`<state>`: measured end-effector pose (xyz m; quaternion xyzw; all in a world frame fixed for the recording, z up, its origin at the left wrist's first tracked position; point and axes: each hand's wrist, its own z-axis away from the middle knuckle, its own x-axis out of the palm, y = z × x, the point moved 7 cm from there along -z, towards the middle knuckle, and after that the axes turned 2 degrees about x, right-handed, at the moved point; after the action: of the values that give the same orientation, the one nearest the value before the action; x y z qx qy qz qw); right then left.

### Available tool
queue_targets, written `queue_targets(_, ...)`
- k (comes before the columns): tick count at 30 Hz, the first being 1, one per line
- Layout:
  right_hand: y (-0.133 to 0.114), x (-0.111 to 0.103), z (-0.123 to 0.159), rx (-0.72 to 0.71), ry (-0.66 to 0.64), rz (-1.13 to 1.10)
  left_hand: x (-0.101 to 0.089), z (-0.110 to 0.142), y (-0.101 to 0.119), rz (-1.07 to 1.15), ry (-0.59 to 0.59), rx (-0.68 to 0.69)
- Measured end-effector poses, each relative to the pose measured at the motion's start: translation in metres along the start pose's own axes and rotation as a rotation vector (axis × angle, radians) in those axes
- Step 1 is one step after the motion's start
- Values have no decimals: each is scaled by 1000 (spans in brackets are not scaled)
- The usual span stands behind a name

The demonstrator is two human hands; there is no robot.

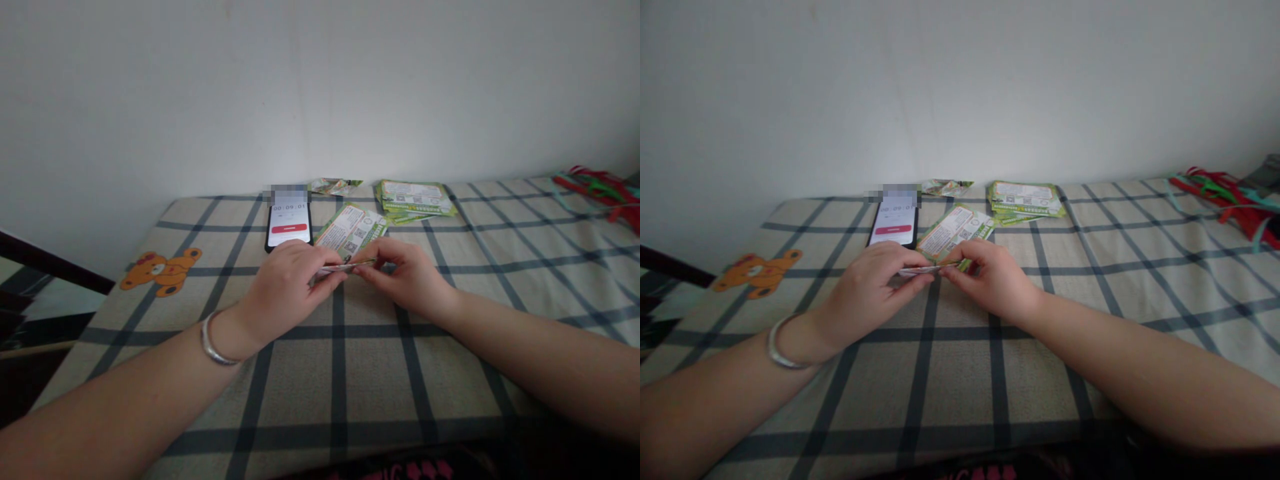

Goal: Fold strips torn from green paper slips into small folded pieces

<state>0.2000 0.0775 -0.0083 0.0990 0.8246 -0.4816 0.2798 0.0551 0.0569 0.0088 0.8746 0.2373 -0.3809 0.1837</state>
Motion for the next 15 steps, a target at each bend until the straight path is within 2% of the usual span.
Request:
queue_targets(7, 3, 3, -1, 40, -41, -152, 3, 4, -7, 29, -27, -139)
queue_targets(11, 7, 1, -1, 81, 19, -199, 5, 4, -10, 126, -61, -228)
queue_targets(15, 9, -2, -1, 106, 69, -170, 6, 5, -10, 174, -66, -254)
